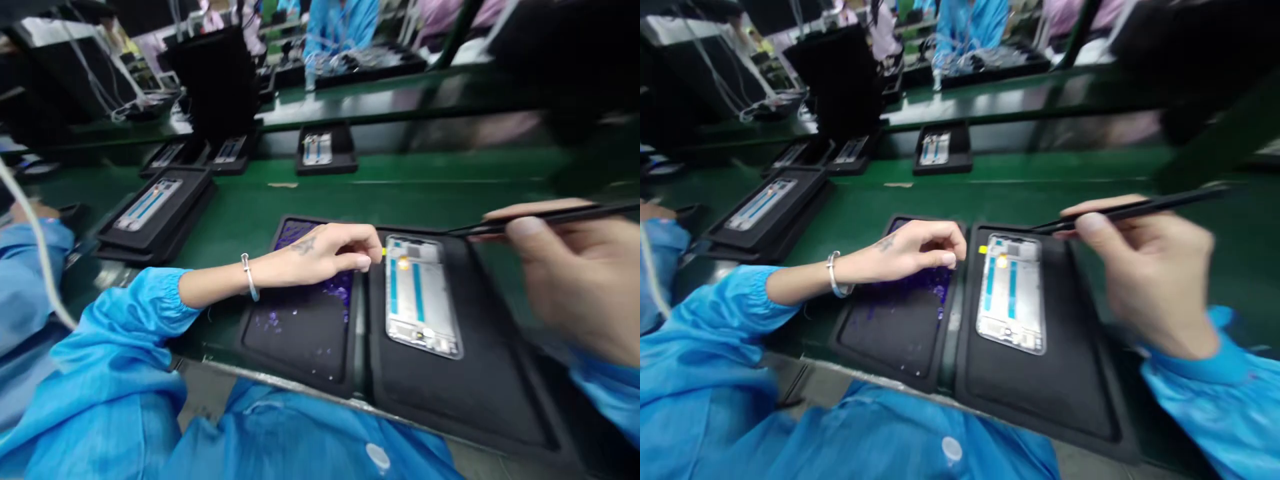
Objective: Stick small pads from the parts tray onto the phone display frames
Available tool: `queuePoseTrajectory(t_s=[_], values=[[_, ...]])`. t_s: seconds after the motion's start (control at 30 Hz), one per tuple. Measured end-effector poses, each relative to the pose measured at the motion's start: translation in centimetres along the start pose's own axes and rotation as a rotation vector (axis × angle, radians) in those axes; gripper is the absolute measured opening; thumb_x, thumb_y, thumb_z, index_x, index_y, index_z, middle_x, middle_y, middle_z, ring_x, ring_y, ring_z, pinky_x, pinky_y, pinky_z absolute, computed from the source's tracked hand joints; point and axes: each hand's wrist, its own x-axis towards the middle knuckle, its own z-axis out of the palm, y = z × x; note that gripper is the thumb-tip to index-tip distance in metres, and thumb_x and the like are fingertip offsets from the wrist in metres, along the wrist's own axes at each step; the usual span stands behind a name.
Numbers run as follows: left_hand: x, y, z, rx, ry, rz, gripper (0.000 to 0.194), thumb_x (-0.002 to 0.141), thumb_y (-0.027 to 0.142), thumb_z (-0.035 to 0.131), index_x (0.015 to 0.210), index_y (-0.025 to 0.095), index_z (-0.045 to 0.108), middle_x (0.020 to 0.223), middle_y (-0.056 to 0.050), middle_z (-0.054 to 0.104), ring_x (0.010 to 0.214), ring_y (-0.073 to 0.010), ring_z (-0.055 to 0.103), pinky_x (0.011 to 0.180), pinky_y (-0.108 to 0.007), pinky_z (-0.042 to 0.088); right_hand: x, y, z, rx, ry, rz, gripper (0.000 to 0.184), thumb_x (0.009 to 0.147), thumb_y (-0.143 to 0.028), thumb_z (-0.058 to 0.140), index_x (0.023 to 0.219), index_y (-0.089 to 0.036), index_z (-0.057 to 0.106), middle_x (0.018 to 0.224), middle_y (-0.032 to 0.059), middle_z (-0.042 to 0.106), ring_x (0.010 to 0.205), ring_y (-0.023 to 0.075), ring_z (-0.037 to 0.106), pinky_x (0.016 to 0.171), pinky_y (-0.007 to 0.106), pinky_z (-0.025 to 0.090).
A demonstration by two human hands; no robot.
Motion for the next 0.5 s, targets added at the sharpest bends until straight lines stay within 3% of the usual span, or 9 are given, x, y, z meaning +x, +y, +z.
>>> queuePoseTrajectory(t_s=[0.13, 0.23, 0.5], values=[[5.8, -1.1, 1.6, -0.471, -0.045, -0.138, 0.019, 0.084, 0.027, 0.068, 0.087, 0.01, 0.062, 0.078, -0.002, 0.06, 0.071, -0.0095, 0.053, 0.07, -0.024, 0.04, -0.1, -1.3, -1.4, 0.004, 0.013, -0.138, 0.014, 0.087, -0.026, 0.062, 0.09, -0.015, 0.071, 0.086, 0.0045, 0.07, 0.077, 0.0099, 0.066, 0.07, 0.02, 0.052], [7.6, -1.6, 2.7, -0.719, -0.088, -0.238, 0.03, 0.076, 0.033, 0.078, 0.087, 0.008, 0.065, 0.077, -0.002, 0.06, 0.068, -0.0084, 0.052, 0.07, -0.023, 0.039, -0.3, -1.4, -2.2, 0.018, -0.02, -0.161, 0.011, 0.087, -0.026, 0.062, 0.089, -0.018, 0.07, 0.087, 0.0021, 0.069, 0.079, 0.0091, 0.064, 0.07, 0.019, 0.051], [8.4, -2.5, 4.0, -0.878, -0.15, -0.274, 0.035, 0.076, 0.04, 0.078, 0.085, 0.01, 0.065, 0.078, -0.002, 0.058, 0.067, -0.0074, 0.05, 0.068, -0.022, 0.039, -0.2, -1.4, -2.6, 0.216, -0.129, 0.134, 0.025, 0.084, -0.039, 0.066, 0.089, -0.016, 0.07, 0.087, 0.0023, 0.068, 0.074, 0.0102, 0.066, 0.067, 0.02, 0.05]])
